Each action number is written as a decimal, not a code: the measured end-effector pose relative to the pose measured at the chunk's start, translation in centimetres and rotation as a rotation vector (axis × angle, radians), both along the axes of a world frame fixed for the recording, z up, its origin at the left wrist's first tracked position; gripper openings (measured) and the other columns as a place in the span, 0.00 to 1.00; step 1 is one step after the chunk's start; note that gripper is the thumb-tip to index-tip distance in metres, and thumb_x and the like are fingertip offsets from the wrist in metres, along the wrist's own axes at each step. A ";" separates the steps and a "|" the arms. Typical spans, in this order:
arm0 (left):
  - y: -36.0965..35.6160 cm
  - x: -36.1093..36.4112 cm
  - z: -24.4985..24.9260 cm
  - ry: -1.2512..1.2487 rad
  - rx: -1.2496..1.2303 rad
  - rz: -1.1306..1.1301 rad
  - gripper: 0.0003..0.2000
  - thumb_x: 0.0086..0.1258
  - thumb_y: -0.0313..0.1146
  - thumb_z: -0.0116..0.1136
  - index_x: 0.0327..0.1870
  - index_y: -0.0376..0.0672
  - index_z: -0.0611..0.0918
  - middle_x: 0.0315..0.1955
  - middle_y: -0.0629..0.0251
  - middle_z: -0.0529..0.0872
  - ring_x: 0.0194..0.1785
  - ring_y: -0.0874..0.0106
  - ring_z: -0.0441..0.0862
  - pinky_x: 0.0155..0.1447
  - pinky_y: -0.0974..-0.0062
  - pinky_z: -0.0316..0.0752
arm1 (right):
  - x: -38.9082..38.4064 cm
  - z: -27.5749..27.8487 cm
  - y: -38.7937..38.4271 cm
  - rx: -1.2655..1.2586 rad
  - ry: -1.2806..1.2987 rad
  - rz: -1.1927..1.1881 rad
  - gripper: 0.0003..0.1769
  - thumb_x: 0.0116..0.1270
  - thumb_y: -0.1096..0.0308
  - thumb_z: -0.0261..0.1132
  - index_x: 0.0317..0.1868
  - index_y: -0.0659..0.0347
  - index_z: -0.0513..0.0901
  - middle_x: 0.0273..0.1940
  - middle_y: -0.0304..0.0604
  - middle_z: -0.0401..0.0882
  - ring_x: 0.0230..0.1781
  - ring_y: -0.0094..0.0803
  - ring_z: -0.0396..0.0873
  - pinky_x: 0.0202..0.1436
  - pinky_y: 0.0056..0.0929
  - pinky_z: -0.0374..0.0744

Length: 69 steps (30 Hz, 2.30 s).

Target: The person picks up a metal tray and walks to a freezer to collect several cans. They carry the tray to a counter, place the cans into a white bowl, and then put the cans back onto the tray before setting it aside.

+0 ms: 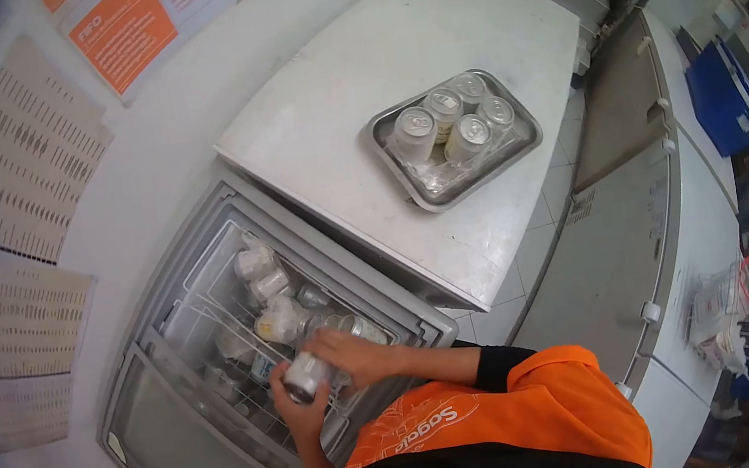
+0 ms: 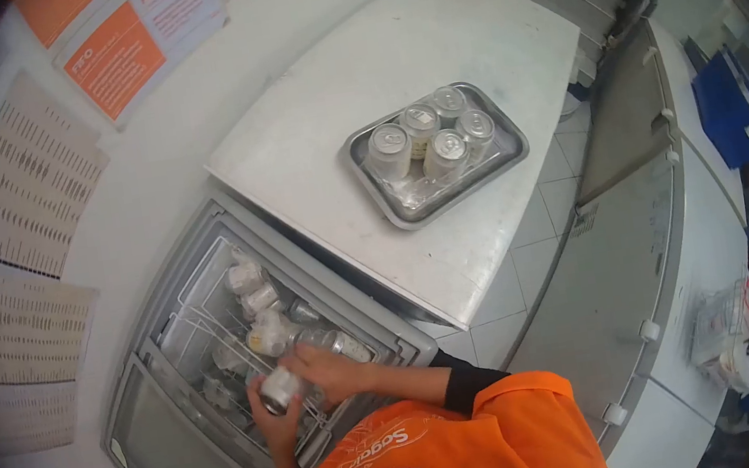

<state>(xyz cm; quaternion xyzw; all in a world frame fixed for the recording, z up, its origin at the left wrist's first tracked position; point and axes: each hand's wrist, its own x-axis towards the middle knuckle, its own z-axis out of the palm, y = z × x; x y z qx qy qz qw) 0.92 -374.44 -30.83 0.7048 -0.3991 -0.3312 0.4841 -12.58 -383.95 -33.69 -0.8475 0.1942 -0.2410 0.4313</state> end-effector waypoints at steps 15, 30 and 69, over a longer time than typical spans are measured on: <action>-5.7 -5.5 5.2 0.125 -0.086 -0.471 0.19 0.54 0.29 0.57 0.49 0.41 0.70 0.46 0.62 0.74 0.47 0.70 0.72 0.48 0.73 0.66 | -14.3 3.7 -15.8 -0.195 -0.416 -1.446 0.42 0.29 0.61 0.75 0.47 0.65 0.65 0.43 0.52 0.61 0.48 0.45 0.59 0.50 0.38 0.62; 4.3 4.3 -1.2 -0.290 0.181 0.216 0.20 0.57 0.32 0.54 0.52 0.40 0.67 0.49 0.59 0.71 0.49 0.65 0.68 0.53 0.69 0.62 | -11.3 3.0 -12.3 -0.654 -0.181 -1.377 0.50 0.42 0.55 0.69 0.54 0.65 0.44 0.54 0.48 0.46 0.57 0.41 0.44 0.55 0.48 0.48; -0.7 -4.1 -14.9 0.680 0.188 0.187 0.25 0.56 0.44 0.57 0.48 0.33 0.69 0.39 0.62 0.74 0.43 0.73 0.71 0.46 0.78 0.66 | 3.5 -10.3 -5.9 0.098 0.808 0.060 0.17 0.49 0.67 0.54 0.39 0.61 0.61 0.29 0.56 0.74 0.34 0.53 0.73 0.37 0.45 0.68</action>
